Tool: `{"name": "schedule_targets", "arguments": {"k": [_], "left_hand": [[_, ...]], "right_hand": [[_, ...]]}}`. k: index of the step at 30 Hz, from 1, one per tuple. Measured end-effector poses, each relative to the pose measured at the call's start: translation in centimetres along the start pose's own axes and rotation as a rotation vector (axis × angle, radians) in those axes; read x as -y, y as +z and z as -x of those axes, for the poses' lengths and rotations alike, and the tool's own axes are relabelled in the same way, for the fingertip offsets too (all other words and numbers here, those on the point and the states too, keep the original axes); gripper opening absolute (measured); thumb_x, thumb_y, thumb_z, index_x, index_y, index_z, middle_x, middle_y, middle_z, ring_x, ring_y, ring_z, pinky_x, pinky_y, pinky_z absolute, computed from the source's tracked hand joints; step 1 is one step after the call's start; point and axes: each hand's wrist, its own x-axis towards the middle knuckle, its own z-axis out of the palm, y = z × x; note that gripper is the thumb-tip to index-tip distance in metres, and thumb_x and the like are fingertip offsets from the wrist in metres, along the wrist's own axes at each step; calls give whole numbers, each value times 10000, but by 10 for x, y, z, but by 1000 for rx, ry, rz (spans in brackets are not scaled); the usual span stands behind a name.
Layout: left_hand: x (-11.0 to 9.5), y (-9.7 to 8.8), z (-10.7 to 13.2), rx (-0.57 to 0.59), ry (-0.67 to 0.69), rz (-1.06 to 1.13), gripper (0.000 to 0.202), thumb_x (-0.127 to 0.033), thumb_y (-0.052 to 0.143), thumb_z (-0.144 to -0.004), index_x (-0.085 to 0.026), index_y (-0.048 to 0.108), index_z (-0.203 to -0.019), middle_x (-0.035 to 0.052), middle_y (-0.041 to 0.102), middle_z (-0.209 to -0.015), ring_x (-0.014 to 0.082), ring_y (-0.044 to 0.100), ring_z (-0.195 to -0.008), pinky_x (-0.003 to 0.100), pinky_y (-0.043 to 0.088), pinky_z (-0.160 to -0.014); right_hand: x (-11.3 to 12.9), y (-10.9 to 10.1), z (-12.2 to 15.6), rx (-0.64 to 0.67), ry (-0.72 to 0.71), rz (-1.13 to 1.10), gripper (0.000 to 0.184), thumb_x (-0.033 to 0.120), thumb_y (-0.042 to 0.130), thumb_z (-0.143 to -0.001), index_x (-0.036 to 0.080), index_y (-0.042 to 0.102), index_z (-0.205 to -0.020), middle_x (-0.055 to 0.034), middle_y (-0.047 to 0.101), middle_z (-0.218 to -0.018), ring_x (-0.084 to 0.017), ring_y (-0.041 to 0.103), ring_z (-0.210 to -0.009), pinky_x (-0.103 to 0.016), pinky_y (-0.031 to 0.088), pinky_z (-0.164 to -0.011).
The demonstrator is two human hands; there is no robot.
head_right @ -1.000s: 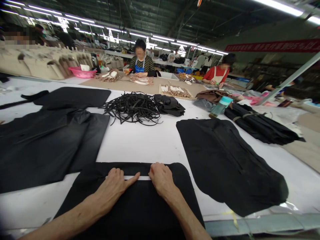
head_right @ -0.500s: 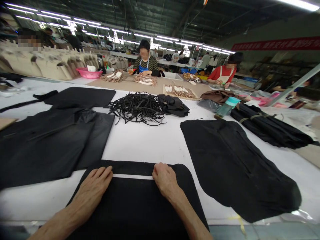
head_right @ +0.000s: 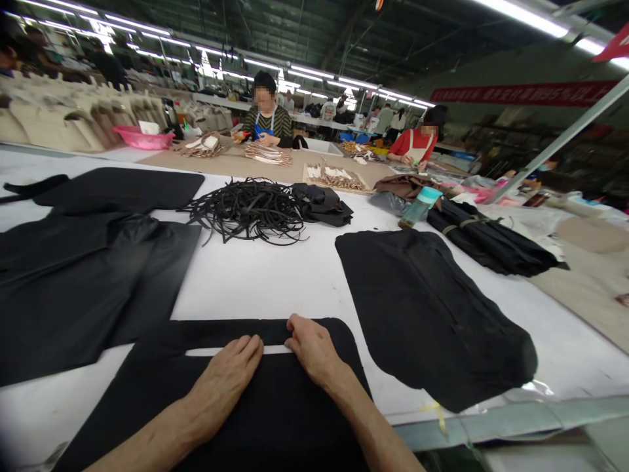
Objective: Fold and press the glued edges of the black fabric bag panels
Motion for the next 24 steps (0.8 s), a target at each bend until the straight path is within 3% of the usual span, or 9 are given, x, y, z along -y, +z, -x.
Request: {"name": "schedule_targets", "arguments": {"k": [6, 14, 20, 24], "left_hand": [[-6, -6, -1, 33, 6, -90, 509, 46, 325, -743, -59, 463, -1222, 153, 541, -1186, 253, 506, -1042, 381, 439, -895], [-14, -8, -5, 64, 6, -165, 560, 63, 355, -709, -79, 469, -1239, 133, 583, -1009, 244, 545, -880, 380, 485, -752], [-32, -21, -26, 114, -85, -223, 555, -58, 447, -787, -279, 425, -1295, 89, 571, -842, 237, 562, -727, 332, 430, -564], [-44, -18, -37, 129, -86, -431, 613, -124, 404, -831, -394, 258, -1361, 60, 571, -748, 237, 561, -632, 349, 404, -552]], "right_hand": [[-26, -9, 16, -42, -78, 34, 94, 181, 476, -854, 215, 511, -774, 19, 547, -829, -131, 503, -808, -223, 353, -722], [-22, -21, 8, 87, 86, 154, 136, 189, 470, -845, 191, 575, -759, -10, 611, -815, -139, 543, -775, -232, 344, -683], [-8, -35, -9, 219, 218, 192, 63, 175, 584, -718, 170, 646, -705, -58, 667, -747, -194, 601, -750, -249, 332, -600], [-13, -35, -10, 205, 318, 219, 131, 254, 605, -717, 154, 668, -775, -106, 675, -814, -231, 611, -781, -269, 347, -609]]}}
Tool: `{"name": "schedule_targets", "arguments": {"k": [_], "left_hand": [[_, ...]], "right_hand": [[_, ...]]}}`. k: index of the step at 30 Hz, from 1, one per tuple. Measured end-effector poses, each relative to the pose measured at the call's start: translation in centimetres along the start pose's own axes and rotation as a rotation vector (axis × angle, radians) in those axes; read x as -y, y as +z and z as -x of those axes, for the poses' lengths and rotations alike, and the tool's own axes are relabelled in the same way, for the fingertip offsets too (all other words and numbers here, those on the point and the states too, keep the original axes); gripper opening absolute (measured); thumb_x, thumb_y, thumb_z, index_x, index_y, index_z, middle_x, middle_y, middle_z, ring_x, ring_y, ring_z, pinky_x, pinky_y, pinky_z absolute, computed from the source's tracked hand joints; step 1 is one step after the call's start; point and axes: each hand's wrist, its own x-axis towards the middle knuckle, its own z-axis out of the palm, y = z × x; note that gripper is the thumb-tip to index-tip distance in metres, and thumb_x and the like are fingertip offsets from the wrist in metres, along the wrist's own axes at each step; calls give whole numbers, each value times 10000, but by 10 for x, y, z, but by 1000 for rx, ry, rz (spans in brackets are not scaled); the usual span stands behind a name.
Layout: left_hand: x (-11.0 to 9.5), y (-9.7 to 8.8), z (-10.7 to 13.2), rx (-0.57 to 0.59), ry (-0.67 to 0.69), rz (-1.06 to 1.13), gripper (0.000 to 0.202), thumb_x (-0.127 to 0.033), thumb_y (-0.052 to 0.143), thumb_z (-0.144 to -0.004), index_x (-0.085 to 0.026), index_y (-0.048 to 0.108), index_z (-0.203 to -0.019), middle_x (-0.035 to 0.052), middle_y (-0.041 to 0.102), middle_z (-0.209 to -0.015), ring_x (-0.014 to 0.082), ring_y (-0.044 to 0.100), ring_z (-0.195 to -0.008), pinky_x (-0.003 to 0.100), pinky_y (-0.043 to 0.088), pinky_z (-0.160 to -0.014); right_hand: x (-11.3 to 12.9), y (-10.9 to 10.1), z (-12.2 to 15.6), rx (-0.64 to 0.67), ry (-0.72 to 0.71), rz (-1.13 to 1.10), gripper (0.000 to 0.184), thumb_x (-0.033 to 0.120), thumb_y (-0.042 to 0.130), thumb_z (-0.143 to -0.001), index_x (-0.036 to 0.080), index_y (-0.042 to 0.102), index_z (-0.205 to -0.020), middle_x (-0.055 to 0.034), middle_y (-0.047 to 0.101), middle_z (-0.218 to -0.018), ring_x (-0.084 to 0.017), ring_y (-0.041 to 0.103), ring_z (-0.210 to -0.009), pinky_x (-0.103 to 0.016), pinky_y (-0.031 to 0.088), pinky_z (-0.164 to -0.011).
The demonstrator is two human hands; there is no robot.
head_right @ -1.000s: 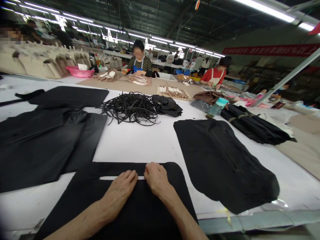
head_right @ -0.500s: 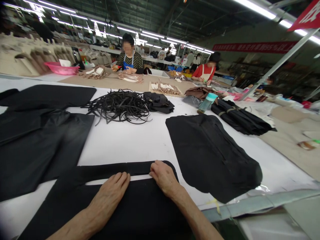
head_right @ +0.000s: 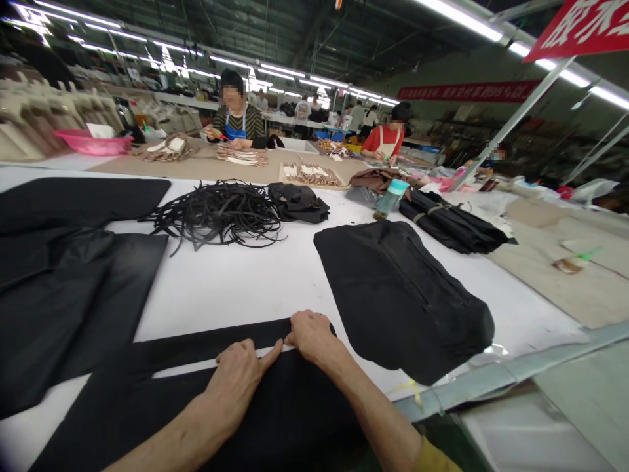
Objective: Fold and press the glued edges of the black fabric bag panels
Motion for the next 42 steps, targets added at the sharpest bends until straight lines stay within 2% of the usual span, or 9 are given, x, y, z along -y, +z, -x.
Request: {"name": "schedule_targets", "arguments": {"k": [4, 9, 20, 26, 28, 31, 33, 38, 42], "left_hand": [[-8, 6, 0, -48, 53, -185, 671, -135, 354, -824, -338, 95, -1409, 68, 570, -734, 252, 552, -626, 383, 408, -578], [-7, 3, -2, 9, 36, -198, 684, -107, 320, -819, -357, 70, -1405, 68, 582, -733, 250, 564, -618, 374, 408, -566], [-5, -1, -3, 69, 0, -4, 642, -106, 351, -841, -410, 175, -1378, 89, 600, -784, 276, 587, -669, 403, 424, -567], [22, -2, 16, 34, 17, 381, 510, -153, 488, -789, -169, 405, -1291, 137, 576, -948, 265, 554, -843, 386, 468, -653], [33, 1, 28, 37, 54, 442, 699, -243, 675, -640, -91, 405, -1267, 157, 553, -1058, 267, 524, -940, 385, 467, -777], [47, 10, 53, -3, 138, 578, 924, -297, 771, -467, -45, 374, -1263, 204, 459, -1262, 304, 430, -1136, 386, 365, -985], [53, 21, 71, -62, 147, 630, 804, -304, 699, -583, -56, 364, -1270, 196, 403, -1342, 291, 366, -1223, 372, 280, -1059], [60, 57, 106, -129, -9, 561, 532, -142, 500, -757, -75, 382, -1271, 170, 449, -1331, 272, 383, -1244, 388, 261, -1076], [61, 74, 117, -165, -158, 443, 441, -72, 421, -798, -115, 448, -1236, 152, 509, -1281, 271, 437, -1213, 400, 333, -1035]], "right_hand": [[-19, 4, 1, -24, 49, -32, 189, 346, 644, -692, 183, 652, -787, -71, 663, -820, -215, 598, -788, -260, 342, -611], [-34, 2, 5, -98, 83, -77, 78, 230, 556, -757, 191, 618, -783, -48, 645, -844, -184, 571, -804, -256, 317, -628], [-19, 22, 5, -91, 79, -209, 82, 273, 574, -724, 207, 589, -678, 20, 613, -706, -135, 535, -716, -226, 280, -571], [-21, 17, 4, -10, 76, -139, 118, 254, 525, -750, 199, 541, -647, -2, 618, -702, -160, 556, -700, -242, 285, -563], [-15, 16, 9, -45, 109, -54, 129, 219, 455, -795, 198, 534, -694, -41, 624, -764, -202, 565, -742, -270, 283, -574], [5, 17, 21, -182, 126, 105, 178, 199, 361, -861, 204, 535, -822, -78, 615, -869, -246, 566, -804, -305, 285, -601], [28, 18, 28, -239, 16, 87, 171, 203, 368, -872, 217, 535, -841, -48, 615, -856, -221, 564, -800, -302, 303, -630], [108, 24, 21, -122, -357, -211, 122, 230, 473, -827, 231, 556, -738, 27, 622, -748, -138, 548, -736, -237, 331, -638], [162, 34, -4, -50, -404, -180, 147, 278, 485, -833, 230, 613, -780, 20, 655, -767, -125, 572, -743, -220, 357, -639]]}}
